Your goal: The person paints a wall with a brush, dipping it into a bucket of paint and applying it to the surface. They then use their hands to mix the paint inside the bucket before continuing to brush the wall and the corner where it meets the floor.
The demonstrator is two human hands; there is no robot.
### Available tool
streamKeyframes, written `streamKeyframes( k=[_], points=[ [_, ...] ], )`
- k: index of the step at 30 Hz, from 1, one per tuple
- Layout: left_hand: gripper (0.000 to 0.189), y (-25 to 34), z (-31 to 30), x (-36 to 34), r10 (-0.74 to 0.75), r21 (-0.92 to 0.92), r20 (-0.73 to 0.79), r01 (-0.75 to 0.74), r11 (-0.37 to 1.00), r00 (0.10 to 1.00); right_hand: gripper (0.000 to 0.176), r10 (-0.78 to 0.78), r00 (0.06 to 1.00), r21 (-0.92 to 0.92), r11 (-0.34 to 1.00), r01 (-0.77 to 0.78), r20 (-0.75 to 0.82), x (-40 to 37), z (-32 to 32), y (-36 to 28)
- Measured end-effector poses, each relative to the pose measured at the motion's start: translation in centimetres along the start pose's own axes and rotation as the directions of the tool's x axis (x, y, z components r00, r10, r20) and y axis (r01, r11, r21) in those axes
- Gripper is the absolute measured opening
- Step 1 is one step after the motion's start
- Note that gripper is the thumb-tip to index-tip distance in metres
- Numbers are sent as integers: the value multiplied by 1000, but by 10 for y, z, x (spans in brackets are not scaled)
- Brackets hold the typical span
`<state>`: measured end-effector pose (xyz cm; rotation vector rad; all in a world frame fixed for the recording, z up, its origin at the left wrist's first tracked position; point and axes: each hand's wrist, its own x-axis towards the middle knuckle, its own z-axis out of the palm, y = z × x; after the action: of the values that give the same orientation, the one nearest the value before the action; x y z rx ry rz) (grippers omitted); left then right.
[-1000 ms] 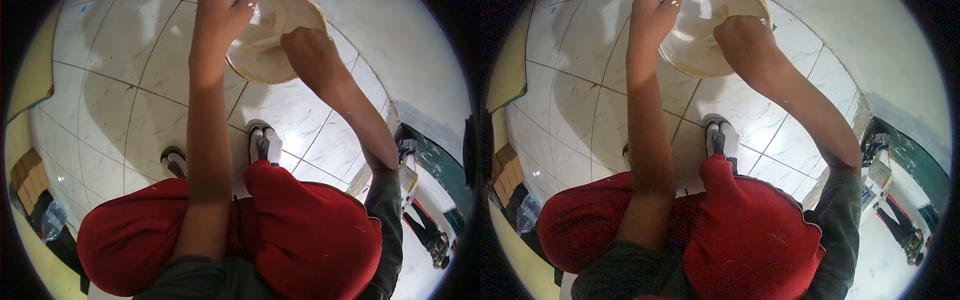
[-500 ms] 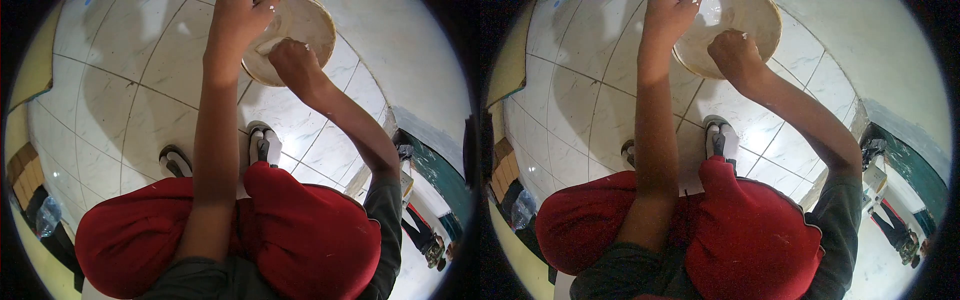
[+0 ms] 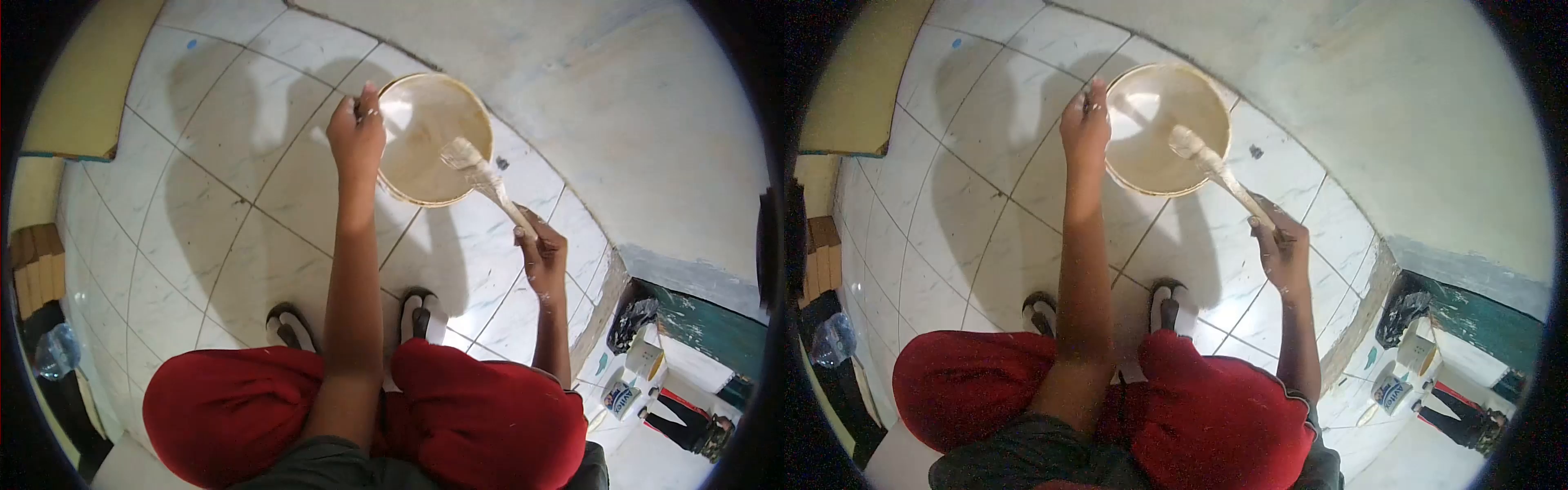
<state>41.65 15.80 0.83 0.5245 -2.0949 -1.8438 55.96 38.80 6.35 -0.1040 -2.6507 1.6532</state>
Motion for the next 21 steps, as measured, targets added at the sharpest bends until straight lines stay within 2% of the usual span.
streamKeyframes(
  k=[1, 3, 4, 6, 7, 8, 9, 11, 12, 13, 15, 16, 17, 18, 20, 21],
  points=[
    [40, -5, 1, 2, 19, -13, 1, -19, 1000, 1000, 29, 22, 1000, 52, 998, -21, -20, 2, 3, 0],
    [44, -16, 2, 5, -53, -69, -78, 47, 996, 996, 32, 223, 975, 263, 940, -219, 15, 4, 5, -4],
    [44, -26, 0, 6, -39, -79, -73, 34, 996, 997, 35, 246, 969, 321, 917, -237, 12, 6, 8, 1],
    [45, -38, -4, 9, -131, -322, -24, 116, 940, 991, 38, 261, 961, 515, 814, -269, 89, 8, 12, 12],
    [45, -30, -5, 5, -117, -332, -16, 105, 937, 993, 37, 258, 959, 601, 750, -276, 119, 10, 14, 17],
    [45, -19, -9, -3, -214, -459, -17, 182, 870, 977, 34, 242, 958, 686, 671, -281, 156, 12, 16, 17],
    [47, -9, -11, -12, -307, -574, 2, 252, 779, 952, 28, 313, 942, 730, 614, -301, 125, 12, 19, 14],
    [52, -13, -12, -25, -304, -627, -3, 235, 743, 953, 29, 280, 949, 829, 490, -271, 145, 17, 17, 12],
    [53, -25, -10, -29, -237, -656, -19, 167, 736, 971, 29, 275, 955, 836, 494, -239, 110, 20, 15, 14],
    [55, -42, -7, -37, -173, -684, -37, 101, 722, 984, 27, 237, 961, 853, 464, -238, 140, 25, 12, 18],
    [60, -85, 3, -75, -119, -483, -285, -36, 875, 951, 26, 195, 970, 872, 438, -217, 144, 35, 9, 24],
    [59, -66, 11, -93, -415, -599, -310, 164, 784, 855, 24, 255, 958, 841, 484, -242, 130, 41, 9, 24],
    [59, -47, 19, -111, -677, -706, -293, 325, 630, 675, 22, 315, 942, 806, 524, -276, 117, 48, 8, 28],
    [59, -45, 25, -121, -676, -706, -283, 329, 627, 681, 21, 334, 937, 778, 560, -284, 102, 56, 5, 41],
    [72, -43, 34, -138, -872, -841, 70, 499, 210, 485, 16, 375, 926, 760, 586, -281, 53, 75, 7, 46],
    [78, -42, 36, -142, -896, -840, 258, 542, -23, 362, 11, 414, 910, 740, 609, -286, 11, 85, 9, 48]
  ],
)
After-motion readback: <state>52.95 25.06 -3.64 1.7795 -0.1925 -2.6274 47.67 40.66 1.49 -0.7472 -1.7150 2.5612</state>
